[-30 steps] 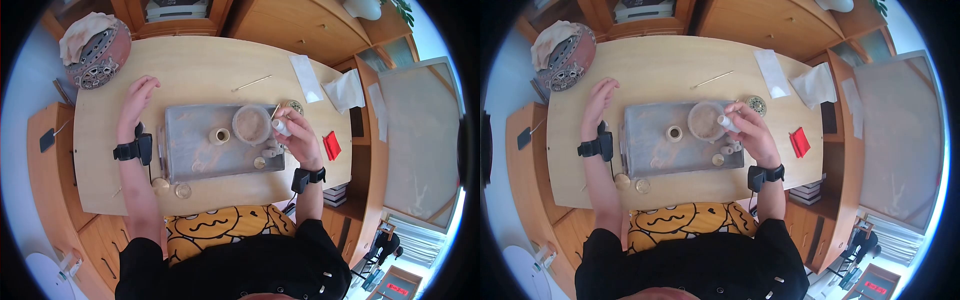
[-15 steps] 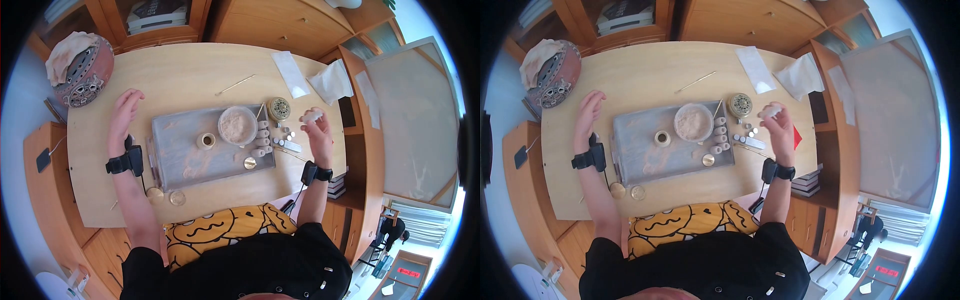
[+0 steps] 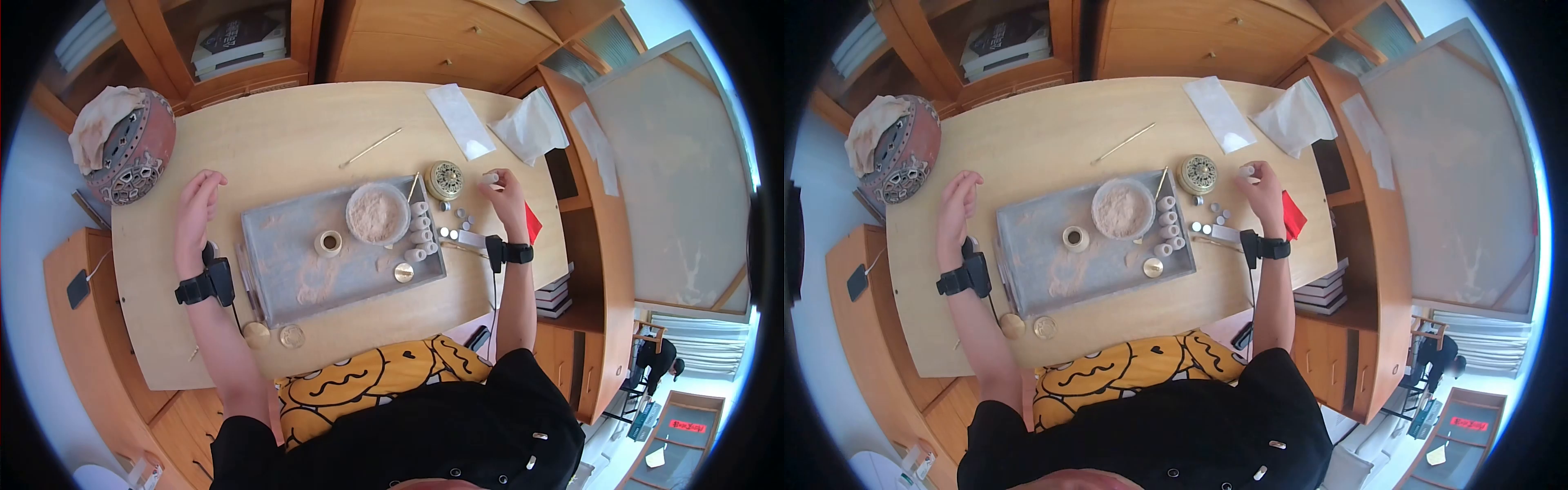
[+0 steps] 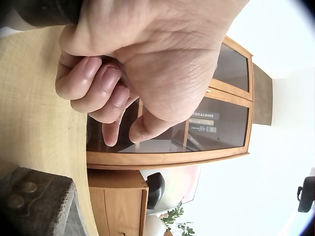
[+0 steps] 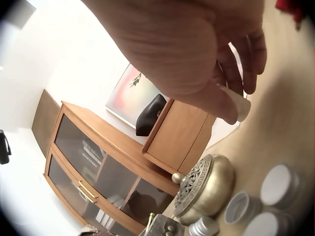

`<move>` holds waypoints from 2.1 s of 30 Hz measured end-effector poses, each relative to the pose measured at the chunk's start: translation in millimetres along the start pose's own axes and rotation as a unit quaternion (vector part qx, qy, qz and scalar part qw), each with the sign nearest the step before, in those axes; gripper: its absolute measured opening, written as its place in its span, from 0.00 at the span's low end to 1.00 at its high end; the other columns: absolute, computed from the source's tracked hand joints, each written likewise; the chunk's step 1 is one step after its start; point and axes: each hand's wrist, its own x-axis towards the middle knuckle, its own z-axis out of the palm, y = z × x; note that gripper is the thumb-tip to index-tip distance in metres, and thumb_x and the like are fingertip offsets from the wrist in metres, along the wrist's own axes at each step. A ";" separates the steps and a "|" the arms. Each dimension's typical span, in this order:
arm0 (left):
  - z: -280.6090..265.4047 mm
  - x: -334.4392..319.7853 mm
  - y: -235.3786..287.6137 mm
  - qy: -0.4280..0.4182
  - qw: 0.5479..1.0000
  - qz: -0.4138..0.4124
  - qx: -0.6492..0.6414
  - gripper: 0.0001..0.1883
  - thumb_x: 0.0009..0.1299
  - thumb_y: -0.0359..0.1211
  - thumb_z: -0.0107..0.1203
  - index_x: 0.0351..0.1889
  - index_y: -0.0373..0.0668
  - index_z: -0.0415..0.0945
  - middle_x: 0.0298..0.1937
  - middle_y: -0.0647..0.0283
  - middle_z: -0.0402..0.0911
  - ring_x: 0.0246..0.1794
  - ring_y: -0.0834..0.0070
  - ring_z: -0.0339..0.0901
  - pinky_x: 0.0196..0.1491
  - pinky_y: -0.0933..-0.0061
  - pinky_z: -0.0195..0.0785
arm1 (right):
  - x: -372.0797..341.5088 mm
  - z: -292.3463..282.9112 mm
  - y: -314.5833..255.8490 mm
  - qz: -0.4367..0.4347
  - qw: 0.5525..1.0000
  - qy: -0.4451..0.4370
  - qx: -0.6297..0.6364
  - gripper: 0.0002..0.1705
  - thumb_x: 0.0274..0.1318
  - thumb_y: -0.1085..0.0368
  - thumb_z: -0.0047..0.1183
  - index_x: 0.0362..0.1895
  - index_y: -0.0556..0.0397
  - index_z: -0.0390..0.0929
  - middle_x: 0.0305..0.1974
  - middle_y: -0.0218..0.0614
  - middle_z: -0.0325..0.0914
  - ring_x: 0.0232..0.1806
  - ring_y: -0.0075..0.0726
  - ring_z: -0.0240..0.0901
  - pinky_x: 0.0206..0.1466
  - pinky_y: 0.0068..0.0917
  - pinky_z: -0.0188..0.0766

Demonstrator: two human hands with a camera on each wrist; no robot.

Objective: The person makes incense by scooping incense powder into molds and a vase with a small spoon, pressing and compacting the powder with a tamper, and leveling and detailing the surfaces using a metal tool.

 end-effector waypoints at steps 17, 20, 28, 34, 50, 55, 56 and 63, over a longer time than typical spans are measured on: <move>1.7 -2.0 -0.4 0.007 1.000 0.008 -0.001 0.09 0.75 0.38 0.52 0.36 0.45 0.75 0.20 0.83 0.53 0.17 0.94 0.45 0.20 0.85 0.34 | -21.1 -3.1 -11.3 0.004 0.984 0.008 -0.179 0.37 0.48 0.60 0.66 0.62 0.58 0.67 0.47 0.47 0.79 0.47 0.47 0.78 0.49 0.38 0.75; 0.1 -2.7 -0.6 0.006 1.000 0.005 -0.003 0.09 0.74 0.38 0.52 0.35 0.45 0.75 0.21 0.83 0.53 0.17 0.94 0.45 0.20 0.84 0.34 | -35.5 -11.2 -11.5 -0.025 0.950 0.063 -0.306 0.34 0.50 0.60 0.65 0.60 0.57 0.68 0.47 0.48 0.79 0.49 0.50 0.75 0.51 0.40 0.73; 0.7 -0.1 -1.8 -0.001 1.000 0.004 -0.001 0.09 0.74 0.39 0.52 0.35 0.46 0.75 0.20 0.83 0.52 0.17 0.94 0.45 0.20 0.85 0.34 | -92.0 -3.2 -119.3 -0.113 0.970 -0.025 -0.216 0.15 0.51 0.67 0.63 0.44 0.57 0.79 0.38 0.40 0.79 0.35 0.42 0.75 0.40 0.37 0.72; 1.6 -0.5 -1.4 0.005 1.000 0.006 0.005 0.09 0.75 0.39 0.52 0.35 0.46 0.75 0.20 0.84 0.52 0.17 0.94 0.45 0.20 0.84 0.34 | -115.7 14.3 -128.9 -0.083 0.964 -0.186 -0.169 0.16 0.48 0.69 0.65 0.42 0.55 0.77 0.36 0.39 0.78 0.31 0.40 0.75 0.37 0.34 0.73; 2.7 0.5 -2.0 -0.001 1.000 -0.002 -0.007 0.09 0.75 0.39 0.51 0.36 0.45 0.75 0.20 0.83 0.53 0.17 0.94 0.45 0.20 0.85 0.35 | -133.7 12.5 -97.1 -0.034 0.980 -0.151 -0.122 0.16 0.51 0.67 0.64 0.45 0.55 0.78 0.34 0.35 0.75 0.27 0.31 0.68 0.33 0.27 0.69; 1.6 0.5 -1.8 -0.002 1.000 0.000 -0.008 0.09 0.75 0.39 0.52 0.36 0.45 0.75 0.20 0.83 0.52 0.17 0.94 0.45 0.20 0.84 0.35 | -139.2 14.8 -97.8 -0.051 0.979 -0.157 -0.115 0.10 0.54 0.67 0.62 0.41 0.56 0.81 0.31 0.36 0.76 0.28 0.32 0.71 0.32 0.28 0.69; 2.6 0.0 -1.6 -0.001 1.000 0.000 -0.009 0.09 0.75 0.39 0.52 0.36 0.45 0.75 0.20 0.83 0.52 0.17 0.94 0.45 0.20 0.84 0.35 | -139.3 16.9 -99.9 -0.087 0.982 -0.127 -0.109 0.08 0.55 0.68 0.61 0.39 0.57 0.82 0.30 0.37 0.77 0.28 0.33 0.72 0.32 0.28 0.69; 2.8 -1.3 -2.5 0.003 1.000 0.000 -0.001 0.10 0.74 0.40 0.52 0.35 0.46 0.75 0.20 0.83 0.52 0.17 0.94 0.45 0.20 0.85 0.35 | -137.0 15.7 -95.5 -0.048 0.993 -0.077 -0.074 0.05 0.58 0.70 0.58 0.34 0.58 0.85 0.31 0.40 0.82 0.32 0.37 0.77 0.34 0.29 0.70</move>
